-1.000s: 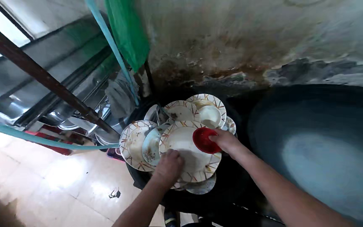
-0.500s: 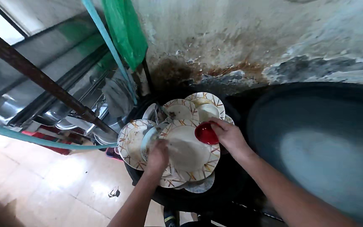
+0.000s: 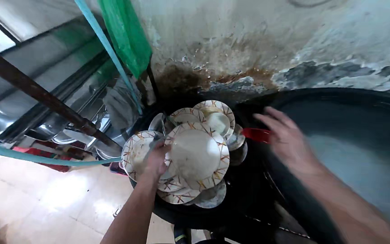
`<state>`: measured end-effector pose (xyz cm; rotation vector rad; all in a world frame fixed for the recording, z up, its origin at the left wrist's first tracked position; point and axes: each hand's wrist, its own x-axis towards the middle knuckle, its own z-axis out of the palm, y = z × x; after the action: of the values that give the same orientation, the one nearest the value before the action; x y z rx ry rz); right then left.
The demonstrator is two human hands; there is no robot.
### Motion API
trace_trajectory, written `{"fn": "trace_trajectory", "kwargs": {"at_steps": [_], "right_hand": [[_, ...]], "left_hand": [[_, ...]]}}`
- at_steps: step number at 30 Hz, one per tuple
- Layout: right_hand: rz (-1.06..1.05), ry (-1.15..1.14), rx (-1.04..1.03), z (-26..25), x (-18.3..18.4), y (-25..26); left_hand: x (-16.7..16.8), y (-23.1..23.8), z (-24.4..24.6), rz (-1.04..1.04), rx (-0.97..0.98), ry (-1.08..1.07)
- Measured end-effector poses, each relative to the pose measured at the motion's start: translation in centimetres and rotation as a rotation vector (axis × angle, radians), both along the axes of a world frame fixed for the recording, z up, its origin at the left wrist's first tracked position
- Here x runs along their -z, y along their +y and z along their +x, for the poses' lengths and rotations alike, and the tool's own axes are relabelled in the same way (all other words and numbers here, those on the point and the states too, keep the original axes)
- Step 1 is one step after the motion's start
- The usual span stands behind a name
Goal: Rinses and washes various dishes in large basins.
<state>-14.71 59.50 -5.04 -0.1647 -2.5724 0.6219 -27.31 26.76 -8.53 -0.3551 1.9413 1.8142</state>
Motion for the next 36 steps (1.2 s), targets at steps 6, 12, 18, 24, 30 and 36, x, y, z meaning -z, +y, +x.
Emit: {"fn": "trace_trajectory", "kwargs": {"at_steps": [6, 12, 18, 24, 30, 36], "right_hand": [[0.107, -0.132, 0.36, 11.9, 6.1, 11.2], [-0.545, -0.401, 0.651, 15.4, 7.3, 11.0], [-1.201, -0.349, 0.676, 10.8, 1.4, 7.5], [-1.303, -0.374, 0.325, 1.1, -4.9, -0.2], [-0.926, -0.396, -0.005, -7.5, -5.9, -6.4], [-0.304, -0.193, -0.196, -10.5, -7.3, -10.7]], "left_hand": [[-3.4, 1.0, -0.3, 0.264, -0.116, 0.242], [-4.1, 2.5, -0.8, 0.194, -0.029, 0.385], [-6.2, 4.6, -1.7, -0.105, 0.198, 0.373], [-5.2, 6.1, -2.6, -0.269, 0.563, 0.157], [-4.8, 7.3, -2.2, -0.479, 0.533, 0.284], [-6.6, 8.3, -3.5, -0.643, 0.632, 0.367]]}}
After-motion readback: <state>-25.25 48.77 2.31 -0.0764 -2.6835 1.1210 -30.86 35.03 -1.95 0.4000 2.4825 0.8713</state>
